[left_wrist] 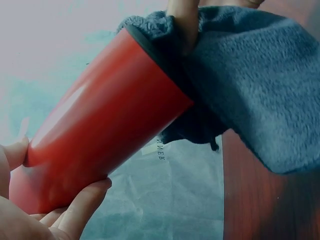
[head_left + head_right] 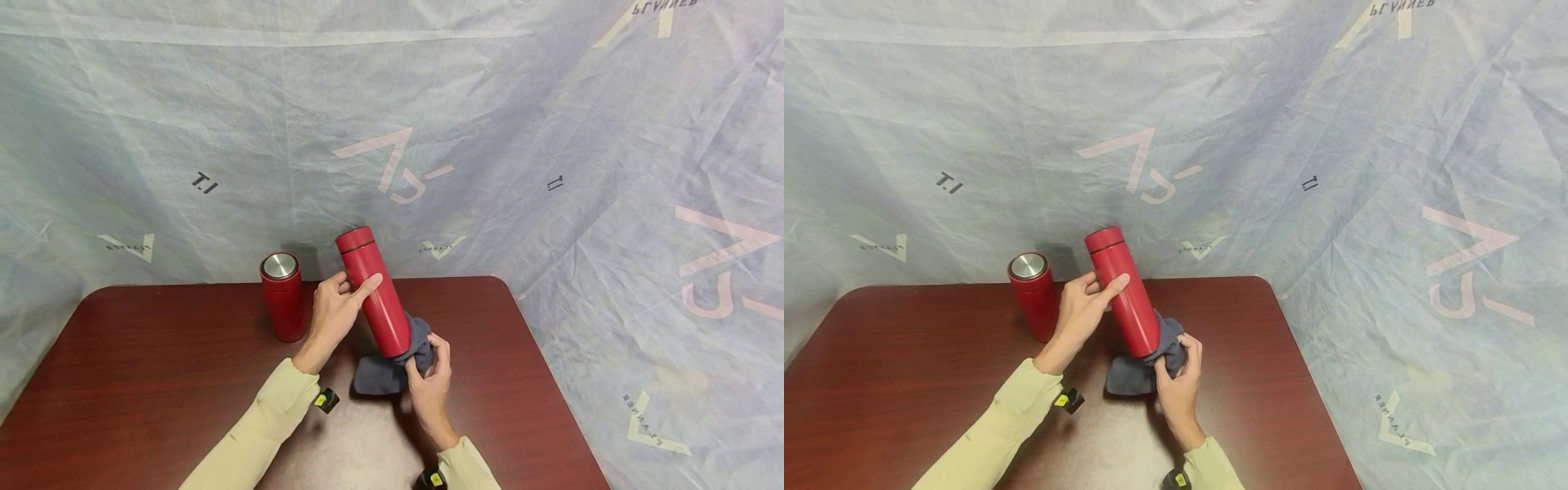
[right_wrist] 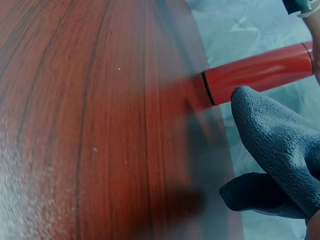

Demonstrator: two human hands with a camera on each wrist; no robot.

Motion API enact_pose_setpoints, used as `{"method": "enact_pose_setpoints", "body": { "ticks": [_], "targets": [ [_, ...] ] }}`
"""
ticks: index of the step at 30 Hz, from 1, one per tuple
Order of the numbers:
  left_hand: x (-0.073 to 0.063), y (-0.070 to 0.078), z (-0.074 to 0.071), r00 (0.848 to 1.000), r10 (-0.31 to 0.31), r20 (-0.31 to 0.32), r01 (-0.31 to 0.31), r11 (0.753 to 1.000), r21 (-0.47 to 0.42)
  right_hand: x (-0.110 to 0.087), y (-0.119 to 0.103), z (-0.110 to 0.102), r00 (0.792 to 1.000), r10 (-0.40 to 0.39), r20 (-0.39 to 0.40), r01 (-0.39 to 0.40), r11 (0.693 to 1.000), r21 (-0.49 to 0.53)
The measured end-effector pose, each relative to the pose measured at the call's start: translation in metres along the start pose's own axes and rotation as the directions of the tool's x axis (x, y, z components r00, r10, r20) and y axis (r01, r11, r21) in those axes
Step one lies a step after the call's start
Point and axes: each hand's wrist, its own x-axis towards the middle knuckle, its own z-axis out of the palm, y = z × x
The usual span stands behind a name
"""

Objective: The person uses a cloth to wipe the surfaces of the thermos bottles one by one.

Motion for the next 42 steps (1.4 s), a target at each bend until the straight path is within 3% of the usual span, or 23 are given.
{"method": "enact_pose_setpoints", "body": {
  "ticks": [8, 15, 21, 34, 42],
  "targets": [
    [-0.003, 0.003, 0.001, 1.000, 0.014, -0.005, -0.015, 1.000, -0.012, -0.003, -0.001, 0.005, 0.992, 0.127, 0.014, -0.127, 0.991, 0.030],
    [-0.003, 0.004, 0.001, 0.999, 0.040, -0.025, -0.041, 0.999, -0.022, -0.007, -0.010, 0.013, 0.965, 0.263, 0.024, -0.264, 0.961, 0.077],
    [-0.003, 0.004, 0.002, 0.999, 0.041, -0.030, -0.042, 0.998, -0.047, -0.013, -0.016, 0.019, 0.947, 0.321, 0.024, -0.321, 0.942, 0.101],
    [-0.003, 0.001, 0.001, 0.998, 0.050, -0.045, -0.052, 0.997, -0.051, -0.023, -0.025, 0.023, 0.943, 0.327, 0.061, -0.333, 0.930, 0.154],
    [-0.002, -0.001, -0.001, 0.994, 0.087, -0.064, -0.090, 0.995, -0.033, -0.023, -0.029, 0.019, 0.970, 0.238, 0.045, -0.242, 0.952, 0.186]
  ]
}}
